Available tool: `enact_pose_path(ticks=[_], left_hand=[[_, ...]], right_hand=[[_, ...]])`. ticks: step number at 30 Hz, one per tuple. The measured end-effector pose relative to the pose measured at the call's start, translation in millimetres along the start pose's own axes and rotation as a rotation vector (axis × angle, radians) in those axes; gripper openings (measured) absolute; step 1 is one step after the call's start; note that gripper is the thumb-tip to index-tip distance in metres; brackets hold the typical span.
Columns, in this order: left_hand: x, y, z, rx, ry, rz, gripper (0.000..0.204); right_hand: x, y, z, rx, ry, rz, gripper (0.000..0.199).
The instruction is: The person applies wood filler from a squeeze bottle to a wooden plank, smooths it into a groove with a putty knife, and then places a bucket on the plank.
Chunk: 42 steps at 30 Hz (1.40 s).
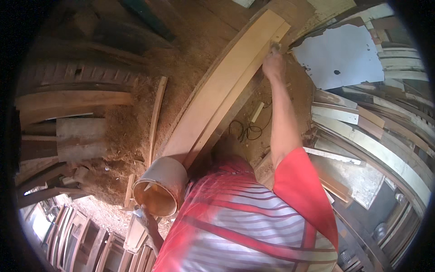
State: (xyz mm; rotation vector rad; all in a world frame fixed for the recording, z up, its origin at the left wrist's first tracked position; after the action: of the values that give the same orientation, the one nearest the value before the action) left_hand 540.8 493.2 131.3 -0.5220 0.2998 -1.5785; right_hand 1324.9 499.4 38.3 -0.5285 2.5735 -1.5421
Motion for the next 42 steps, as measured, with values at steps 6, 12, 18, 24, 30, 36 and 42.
enact_pose_path(ticks=[6, 12, 18, 24, 30, 36, 42], left_hand=[[6.5, -30.9, -34.0, -0.11, 0.005, -0.067, 0.038], [10.1, -33.9, -32.1, -0.079, -0.059, -0.054, 0.039], [3.7, -22.1, -20.3, -0.064, -0.057, -0.075, 0.036], [1.2, -28.8, -35.9, -0.033, -0.052, -0.061, 0.036], [13.2, -39.5, -54.6, -0.103, -0.045, 0.012, 0.036], [19.2, -17.0, -47.0, 0.118, -0.182, 0.18, 0.044], [7.9, -16.2, -13.9, 0.025, -0.139, 0.116, 0.036]], right_hand=[[11.1, 8.4, 18.7, 0.053, 0.144, 0.047, 0.042], [-8.1, 8.4, 18.9, -0.028, 0.151, -0.122, 0.038], [14.9, 9.6, 8.3, -0.034, 0.027, 0.061, 0.04], [-29.4, 17.1, 19.1, 0.132, -0.073, 0.003, 0.038], [-79.3, 30.4, 39.3, 0.146, -0.028, -0.152, 0.032], [-92.2, 1.2, 9.3, -0.386, 0.111, -0.221, 0.045], [104.7, 30.8, 0.5, -0.749, 0.104, -0.121, 0.045]])
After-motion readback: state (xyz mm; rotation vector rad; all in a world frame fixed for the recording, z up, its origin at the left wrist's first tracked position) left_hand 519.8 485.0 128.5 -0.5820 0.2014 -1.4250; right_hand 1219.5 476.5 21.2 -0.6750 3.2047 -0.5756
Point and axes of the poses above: each hand's wrist, its own x-axis away from the middle knuckle, its own y-axis out of the palm, z = x × y, the point moved 7 cm from there along -x, towards the middle knuckle, and after that the axes turned 13 degrees about y, right-handed, at the moved point
